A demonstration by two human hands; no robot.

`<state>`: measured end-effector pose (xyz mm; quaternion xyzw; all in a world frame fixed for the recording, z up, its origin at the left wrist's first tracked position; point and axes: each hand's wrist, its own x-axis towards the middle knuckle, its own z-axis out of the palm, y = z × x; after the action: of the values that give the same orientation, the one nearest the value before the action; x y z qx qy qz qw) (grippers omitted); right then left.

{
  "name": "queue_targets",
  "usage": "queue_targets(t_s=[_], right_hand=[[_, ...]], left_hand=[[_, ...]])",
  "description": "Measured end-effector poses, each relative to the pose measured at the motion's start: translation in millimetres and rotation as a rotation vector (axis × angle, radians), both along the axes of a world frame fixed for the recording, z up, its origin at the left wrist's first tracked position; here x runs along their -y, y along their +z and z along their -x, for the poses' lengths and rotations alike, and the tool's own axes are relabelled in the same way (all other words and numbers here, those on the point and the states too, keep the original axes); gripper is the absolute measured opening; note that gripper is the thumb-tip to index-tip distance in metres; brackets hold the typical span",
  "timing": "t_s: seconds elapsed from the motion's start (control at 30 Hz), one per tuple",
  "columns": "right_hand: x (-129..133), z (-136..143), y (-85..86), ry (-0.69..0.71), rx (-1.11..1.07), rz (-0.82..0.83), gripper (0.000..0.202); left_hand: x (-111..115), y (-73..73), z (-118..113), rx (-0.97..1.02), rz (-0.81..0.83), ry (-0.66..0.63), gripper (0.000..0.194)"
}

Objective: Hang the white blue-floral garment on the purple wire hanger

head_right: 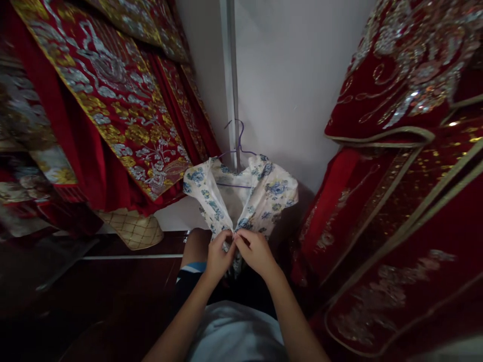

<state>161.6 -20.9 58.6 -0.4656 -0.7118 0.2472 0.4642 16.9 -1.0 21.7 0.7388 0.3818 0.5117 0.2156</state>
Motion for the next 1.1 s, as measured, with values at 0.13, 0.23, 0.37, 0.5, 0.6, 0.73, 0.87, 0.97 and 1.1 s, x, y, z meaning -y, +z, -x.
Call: queue_targets(t_s=[0.13, 0.23, 0.37, 0.5, 0.6, 0.73, 0.87, 0.97, 1.1], right_hand=[[-2.4, -10.1, 1.7, -0.015, 0.047, -0.069, 0.023], [-4.7, -12.3, 1.2, -0.019, 0.058, -0.094, 0.026], [-15.3, -17.8, 10.0, -0.113, 0.074, -0.175, 0.028], [-46.0, -30.3, 41.3, -0.118, 0.195, -0.308, 0.027], [-78.3, -39.0, 72.8, -0.129, 0.329, -0.400, 0.027], [-115.0, -45.8, 108.3, -0.172, 0.449, -0.452, 0.025], [-128.1, -47.0, 129.7, -0.259, 0.398, -0.468, 0.025], [-122.4, -42.9, 137.3, -0.293, 0.294, -0.495, 0.024], [-106.1, -33.0, 138.6, -0.296, 0.050, -0.502, 0.022]], left_hand=[[4.4, -1.1, 2.4, -0.064, 0.014, -0.007, 0.012], [9.8, -3.3, -0.6, -0.085, 0.035, 0.003, 0.014], [16.8, -2.8, -6.4, -0.135, 0.063, -0.020, 0.014], [21.4, 0.1, -6.8, -0.151, 0.090, -0.024, 0.013], [23.4, -0.9, -6.0, -0.125, 0.118, -0.005, 0.014], [28.3, -6.2, -9.2, -0.068, 0.157, 0.013, 0.016], [36.7, -13.4, -15.6, -0.053, 0.178, 0.007, 0.015], [39.9, -18.4, -15.2, -0.079, 0.183, -0.025, 0.015], [28.5, -5.3, -4.1, -0.125, 0.121, -0.153, 0.015]])
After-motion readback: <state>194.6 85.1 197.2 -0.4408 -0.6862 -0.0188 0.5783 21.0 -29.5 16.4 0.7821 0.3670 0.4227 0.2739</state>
